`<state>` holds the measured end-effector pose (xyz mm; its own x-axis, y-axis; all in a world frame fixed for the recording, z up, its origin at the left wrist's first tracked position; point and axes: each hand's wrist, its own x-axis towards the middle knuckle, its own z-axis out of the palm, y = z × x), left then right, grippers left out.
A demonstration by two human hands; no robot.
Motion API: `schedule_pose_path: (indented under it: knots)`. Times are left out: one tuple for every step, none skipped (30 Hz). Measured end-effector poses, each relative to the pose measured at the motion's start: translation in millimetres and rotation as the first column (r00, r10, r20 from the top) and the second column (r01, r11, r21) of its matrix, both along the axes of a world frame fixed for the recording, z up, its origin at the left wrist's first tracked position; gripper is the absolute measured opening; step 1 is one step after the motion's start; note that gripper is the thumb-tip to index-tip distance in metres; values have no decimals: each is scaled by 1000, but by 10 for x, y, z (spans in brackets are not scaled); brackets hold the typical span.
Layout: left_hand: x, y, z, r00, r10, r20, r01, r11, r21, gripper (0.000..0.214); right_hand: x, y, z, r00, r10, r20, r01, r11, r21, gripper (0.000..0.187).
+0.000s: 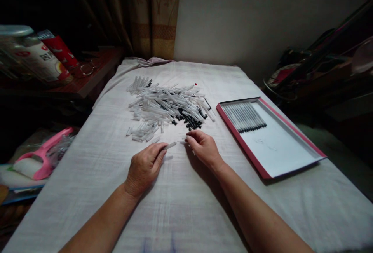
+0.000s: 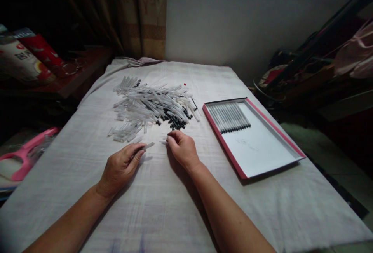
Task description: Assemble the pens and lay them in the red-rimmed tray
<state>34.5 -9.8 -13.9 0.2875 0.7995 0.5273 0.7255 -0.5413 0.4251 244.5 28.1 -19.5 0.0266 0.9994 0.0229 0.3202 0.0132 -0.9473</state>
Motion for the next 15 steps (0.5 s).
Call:
schedule_pose_path:
  knots:
    - [-1,1,0,1000,-2,5,2,1000,5,21,-22,18,-2,999,41,35,-41,999,-2,21]
    - [-2,2,0,1000,-7,10,7,1000,8,21,-39,37,3,995,83,57,-82,997,-6,22]
    - [-3,2,0,1000,-10,15,10,1000,11,21,-48,57,13,991,111,76,-111,994,-4,23]
    - [-4,2,-1,1000,-10,19,10,1000,7,21,-44,78,28,988,112,106,-114,993,11,23]
    - [-6,1,-4,1000,-8,23,8,1000,3,20,-26,100,44,984,82,160,-90,995,43,23]
    - [-7,-1,-8,1000,-5,26,5,1000,-3,20,2,121,59,971,27,239,-48,995,85,21]
    - [-8,-3,-14,1000,-3,27,3,1000,-9,20,37,139,73,942,-34,334,-7,992,123,21]
    - [-9,-5,-20,1000,-2,25,2,1000,-15,20,73,153,84,898,-78,433,17,989,144,21]
    - [-9,-7,-27,1000,-3,23,3,1000,-20,20,105,163,93,845,-100,525,26,989,146,21]
    - [-9,-9,-35,1000,-5,20,6,1000,-26,20,126,169,98,790,-102,604,26,991,134,22]
    - [-9,-10,-42,1000,-8,19,8,999,-32,21,137,172,102,742,-91,665,23,994,111,23]
    - [-9,-11,-49,1000,-8,20,9,999,-39,21,136,175,104,703,-80,707,24,996,90,24]
    - [-9,-10,-56,1000,-9,24,10,999,-44,21,126,177,103,674,-77,735,30,997,77,25]
    - [-10,-8,-61,1000,-10,30,12,999,-49,21,111,182,100,654,-79,752,40,997,71,25]
    - [-10,-5,-66,999,-12,34,13,999,-52,21,95,189,94,641,-86,763,50,996,70,25]
